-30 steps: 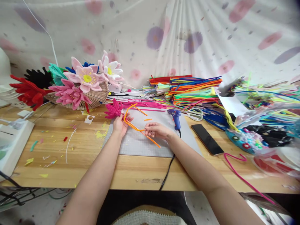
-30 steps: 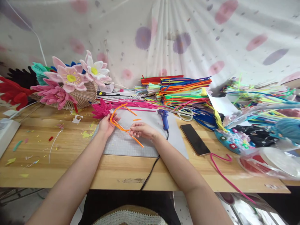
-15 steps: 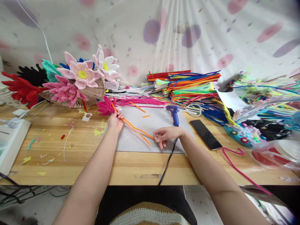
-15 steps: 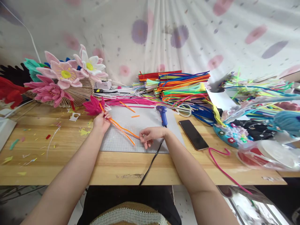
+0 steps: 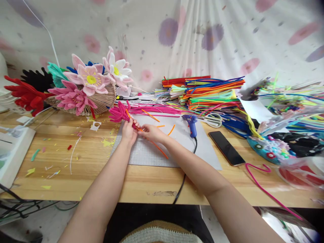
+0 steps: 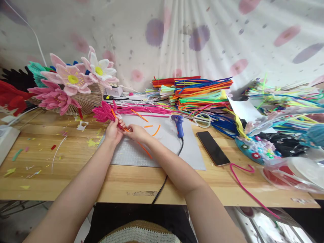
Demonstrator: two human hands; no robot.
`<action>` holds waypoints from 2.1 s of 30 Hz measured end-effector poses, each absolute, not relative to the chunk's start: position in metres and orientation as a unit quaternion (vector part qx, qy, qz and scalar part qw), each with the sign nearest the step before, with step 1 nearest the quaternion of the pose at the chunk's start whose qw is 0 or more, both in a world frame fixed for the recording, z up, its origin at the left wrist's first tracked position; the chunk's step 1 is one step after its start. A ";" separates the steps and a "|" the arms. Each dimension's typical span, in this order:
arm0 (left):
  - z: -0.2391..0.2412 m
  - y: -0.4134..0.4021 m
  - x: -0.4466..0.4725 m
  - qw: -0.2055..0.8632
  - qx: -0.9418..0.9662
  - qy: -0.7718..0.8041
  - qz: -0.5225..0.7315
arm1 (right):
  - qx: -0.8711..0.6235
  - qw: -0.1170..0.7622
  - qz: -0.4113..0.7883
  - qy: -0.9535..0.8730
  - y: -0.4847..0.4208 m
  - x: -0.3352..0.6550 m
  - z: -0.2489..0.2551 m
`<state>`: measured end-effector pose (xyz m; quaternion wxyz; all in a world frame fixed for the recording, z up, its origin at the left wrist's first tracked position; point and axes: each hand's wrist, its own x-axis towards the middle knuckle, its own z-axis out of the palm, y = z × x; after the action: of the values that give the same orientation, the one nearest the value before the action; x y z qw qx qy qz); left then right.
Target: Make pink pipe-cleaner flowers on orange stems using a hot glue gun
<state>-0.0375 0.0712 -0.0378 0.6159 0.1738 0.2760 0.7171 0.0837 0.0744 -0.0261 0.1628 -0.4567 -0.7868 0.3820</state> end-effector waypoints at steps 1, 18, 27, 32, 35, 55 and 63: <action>-0.037 0.071 -0.038 0.614 0.170 0.280 0.718 | -0.445 0.156 0.414 -0.778 0.071 0.079 -0.031; -0.038 0.078 -0.045 0.629 0.109 0.276 0.719 | -0.451 0.110 0.391 -0.795 0.041 0.130 -0.037; -0.039 0.076 -0.043 0.616 0.158 0.304 0.709 | -0.490 0.120 0.173 -0.846 0.038 0.123 -0.041; -0.041 0.076 -0.041 0.556 0.180 0.384 0.714 | -0.508 0.074 0.133 -0.848 0.040 0.124 -0.039; -0.041 0.077 -0.042 0.545 0.194 0.421 0.699 | -0.503 0.056 0.113 -0.855 0.040 0.124 -0.038; -0.033 0.072 -0.057 0.588 0.181 0.416 0.669 | -0.511 0.032 0.105 -0.853 0.042 0.123 -0.038; -0.035 0.080 -0.074 0.539 0.090 0.360 0.756 | -0.504 0.045 0.102 -0.857 0.041 0.126 -0.038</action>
<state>-0.0744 0.0803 -0.0345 0.5389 0.0900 0.3601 0.7562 0.1263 0.0409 -0.0384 0.0447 -0.5039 -0.8566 0.1020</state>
